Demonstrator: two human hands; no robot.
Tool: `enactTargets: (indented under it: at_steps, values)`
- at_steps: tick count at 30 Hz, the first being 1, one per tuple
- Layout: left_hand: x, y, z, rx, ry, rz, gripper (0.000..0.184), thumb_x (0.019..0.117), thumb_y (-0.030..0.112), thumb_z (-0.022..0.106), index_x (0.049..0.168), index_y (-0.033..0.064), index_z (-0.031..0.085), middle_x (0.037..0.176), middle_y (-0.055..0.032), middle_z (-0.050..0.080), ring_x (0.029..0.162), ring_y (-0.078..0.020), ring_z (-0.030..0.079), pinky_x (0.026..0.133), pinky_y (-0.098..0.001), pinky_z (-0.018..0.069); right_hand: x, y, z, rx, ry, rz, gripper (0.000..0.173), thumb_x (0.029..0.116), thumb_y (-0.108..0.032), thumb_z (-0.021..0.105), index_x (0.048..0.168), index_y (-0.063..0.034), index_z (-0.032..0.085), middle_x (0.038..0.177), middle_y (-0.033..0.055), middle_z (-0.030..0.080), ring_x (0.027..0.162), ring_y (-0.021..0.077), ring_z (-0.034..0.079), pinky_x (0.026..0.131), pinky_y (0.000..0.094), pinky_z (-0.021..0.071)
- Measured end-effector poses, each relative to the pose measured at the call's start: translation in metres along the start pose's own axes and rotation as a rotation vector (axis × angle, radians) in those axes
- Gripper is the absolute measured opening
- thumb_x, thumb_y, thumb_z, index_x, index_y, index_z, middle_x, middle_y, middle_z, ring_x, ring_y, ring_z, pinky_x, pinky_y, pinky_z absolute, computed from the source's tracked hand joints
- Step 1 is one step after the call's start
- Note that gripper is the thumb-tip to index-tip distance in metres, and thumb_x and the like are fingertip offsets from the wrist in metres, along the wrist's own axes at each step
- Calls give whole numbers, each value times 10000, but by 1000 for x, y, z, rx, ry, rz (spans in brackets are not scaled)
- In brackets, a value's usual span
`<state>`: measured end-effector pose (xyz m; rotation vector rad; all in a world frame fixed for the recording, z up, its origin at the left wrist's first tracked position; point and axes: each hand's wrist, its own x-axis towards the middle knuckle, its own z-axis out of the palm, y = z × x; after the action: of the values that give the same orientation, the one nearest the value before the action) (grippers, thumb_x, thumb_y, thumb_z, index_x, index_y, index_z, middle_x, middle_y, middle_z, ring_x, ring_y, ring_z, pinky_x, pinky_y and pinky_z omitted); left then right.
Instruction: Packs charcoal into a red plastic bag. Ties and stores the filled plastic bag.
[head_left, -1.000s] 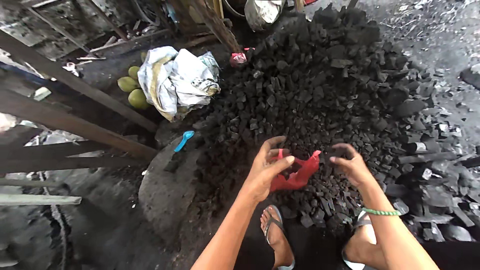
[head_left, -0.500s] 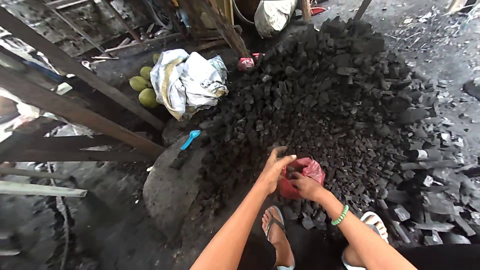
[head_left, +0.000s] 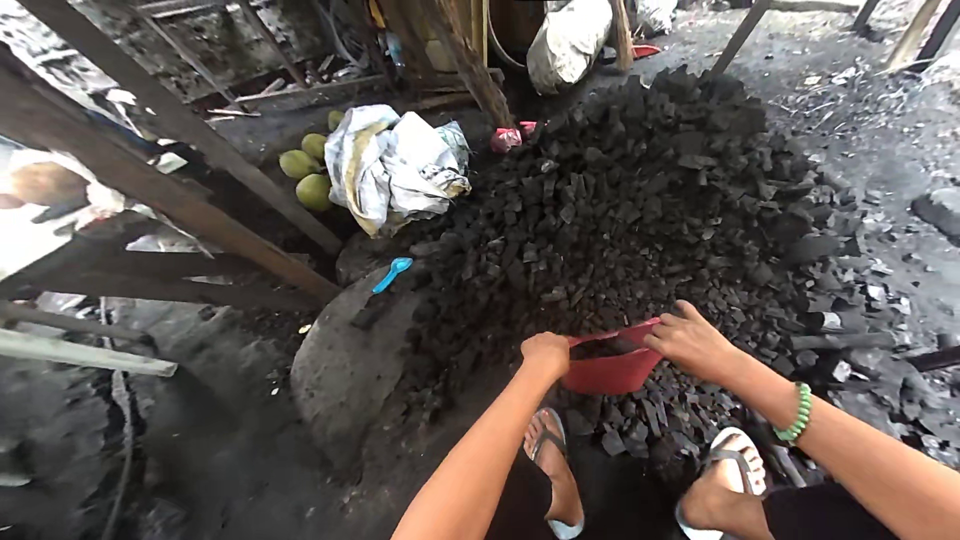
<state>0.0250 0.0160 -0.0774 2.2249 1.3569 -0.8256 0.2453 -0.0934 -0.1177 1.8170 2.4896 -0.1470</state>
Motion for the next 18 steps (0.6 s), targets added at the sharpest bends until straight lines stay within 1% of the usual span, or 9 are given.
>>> enactTargets:
  at_steps: [3, 5, 6, 8, 10, 12, 14, 16, 18]
  values:
    - [-11, 7, -16, 71, -51, -14, 250, 1000, 157, 589, 1157, -11, 688, 1282, -228, 645, 1230, -403, 598, 939, -614, 491, 4, -21, -18, -16, 167, -113, 211, 804, 103, 739, 974, -22, 749, 847, 150, 727, 908, 383, 707, 987, 664, 460]
    - [-12, 4, -28, -139, -33, 124, 270, 1029, 169, 554, 1126, -51, 677, 1187, -249, 664, 1132, -392, 635, 930, -593, 495, 10, -40, -33, 39, 369, -188, 115, 846, 27, 734, 938, -43, 734, 749, 112, 704, 780, 338, 710, 902, 635, 512]
    - [-11, 4, -31, -338, -25, 239, 271, 1051, 168, 536, 1117, -59, 669, 1074, -230, 667, 989, -339, 644, 867, -531, 513, 15, -49, -40, 75, 481, -213, 92, 852, -9, 721, 930, -57, 729, 706, 87, 684, 716, 306, 698, 846, 606, 529]
    - [-17, 11, -32, -835, -25, 404, 192, 1073, 140, 491, 1037, 18, 635, 761, -27, 577, 615, -87, 523, 572, -256, 456, 21, -62, -59, 192, 589, -202, 144, 828, -21, 738, 970, -40, 723, 738, 97, 694, 702, 298, 689, 811, 585, 528]
    - [-26, 17, -38, -1253, -92, 427, 198, 1085, 115, 444, 941, 82, 576, 611, 62, 493, 462, 1, 416, 430, -155, 352, 21, -61, -82, 315, 594, -119, 214, 834, -6, 754, 1043, 3, 712, 836, 146, 720, 776, 342, 709, 858, 616, 525]
    - [-31, 13, -42, -1425, -104, 424, 152, 1076, 94, 455, 997, 67, 581, 612, 61, 459, 453, 0, 374, 421, -146, 322, 18, -46, -102, 345, 600, -12, 238, 874, -14, 730, 1107, 22, 699, 882, 178, 728, 835, 378, 716, 882, 634, 518]
    - [-33, 8, -33, -1475, -90, 475, 142, 1078, 133, 464, 1083, 69, 591, 649, 57, 475, 461, 2, 370, 424, -141, 323, 17, -29, -111, 263, 655, 60, 223, 873, -42, 737, 1084, 25, 704, 839, 189, 719, 793, 392, 713, 792, 619, 537]
    - [-35, 11, -18, -1466, -91, 573, 180, 1075, 194, 467, 1166, 95, 587, 662, 67, 478, 463, 11, 367, 430, -135, 329, 19, -20, -110, 195, 680, 115, 181, 885, -67, 732, 1037, 29, 712, 805, 204, 701, 763, 411, 706, 696, 588, 549]
    - [-35, 16, -10, -1330, 15, 656, 203, 1045, 181, 537, 1220, 88, 585, 683, 53, 488, 500, -8, 409, 467, -161, 374, 22, -14, -104, 210, 664, 187, 191, 913, -102, 721, 1036, 43, 711, 856, 232, 710, 791, 434, 712, 683, 607, 550]
